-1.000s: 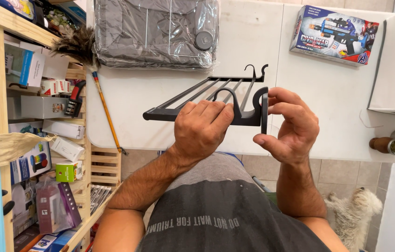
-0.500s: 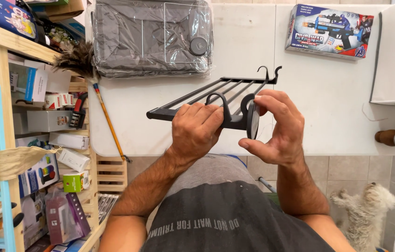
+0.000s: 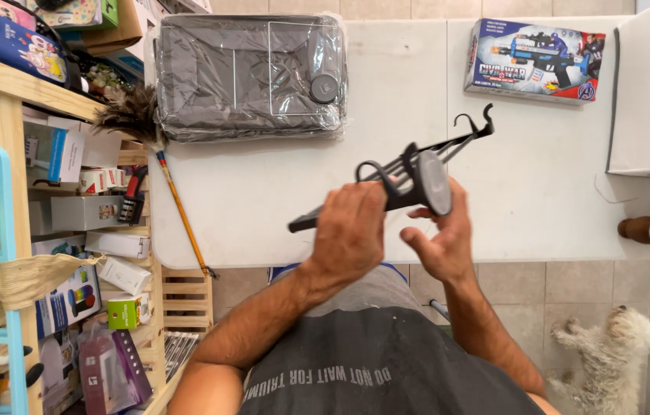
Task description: The person assembles a small black shoe rack by attaching several plastic caps and horizontal metal bars to the side frames by hand.
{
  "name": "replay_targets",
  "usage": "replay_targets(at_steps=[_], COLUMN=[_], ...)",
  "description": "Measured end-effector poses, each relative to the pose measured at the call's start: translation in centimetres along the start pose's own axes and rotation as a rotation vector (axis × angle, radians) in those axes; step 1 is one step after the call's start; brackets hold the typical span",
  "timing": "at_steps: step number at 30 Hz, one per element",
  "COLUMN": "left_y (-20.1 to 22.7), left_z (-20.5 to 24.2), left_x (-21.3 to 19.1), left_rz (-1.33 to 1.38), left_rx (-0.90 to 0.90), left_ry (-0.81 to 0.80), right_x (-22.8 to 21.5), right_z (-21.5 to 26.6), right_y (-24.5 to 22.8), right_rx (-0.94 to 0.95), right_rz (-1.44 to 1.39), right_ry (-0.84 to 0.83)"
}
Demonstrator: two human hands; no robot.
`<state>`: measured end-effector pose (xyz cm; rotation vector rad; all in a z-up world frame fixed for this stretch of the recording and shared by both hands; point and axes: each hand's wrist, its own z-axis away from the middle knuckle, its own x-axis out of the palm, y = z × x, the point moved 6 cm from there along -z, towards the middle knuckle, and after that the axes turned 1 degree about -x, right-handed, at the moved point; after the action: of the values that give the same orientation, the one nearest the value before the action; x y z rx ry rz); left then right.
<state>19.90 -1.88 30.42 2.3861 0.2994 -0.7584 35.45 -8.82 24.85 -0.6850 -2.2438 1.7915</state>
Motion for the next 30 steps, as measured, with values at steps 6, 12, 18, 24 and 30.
replay_targets(at_steps=[6,12,18,24,30], left_y=[4.4,5.4,4.3,-1.7,-17.5], left_z=[-0.2,0.1,2.7,2.4,0.6], left_x=[3.7,4.2,5.5,5.1,5.0], left_rz=[0.422,0.813,0.975,0.827,0.217], left_rx=[-0.073,0.001,0.079,0.012,-0.626], left_ry=[-0.448,-0.722,-0.653,-0.453,-0.336], right_x=[-0.1,-5.6,-6.2,-10.2,-15.0], right_z=[1.4,3.1,2.6,1.0,-1.1], right_y=[2.2,6.8,4.7,-0.3,-3.4], right_rx=[0.096,0.078,-0.023,-0.039,0.01], right_rz=[-0.357,-0.493,-0.623,-0.737,-0.889], right_ry=[0.056,0.075,-0.13,-0.316,-0.475])
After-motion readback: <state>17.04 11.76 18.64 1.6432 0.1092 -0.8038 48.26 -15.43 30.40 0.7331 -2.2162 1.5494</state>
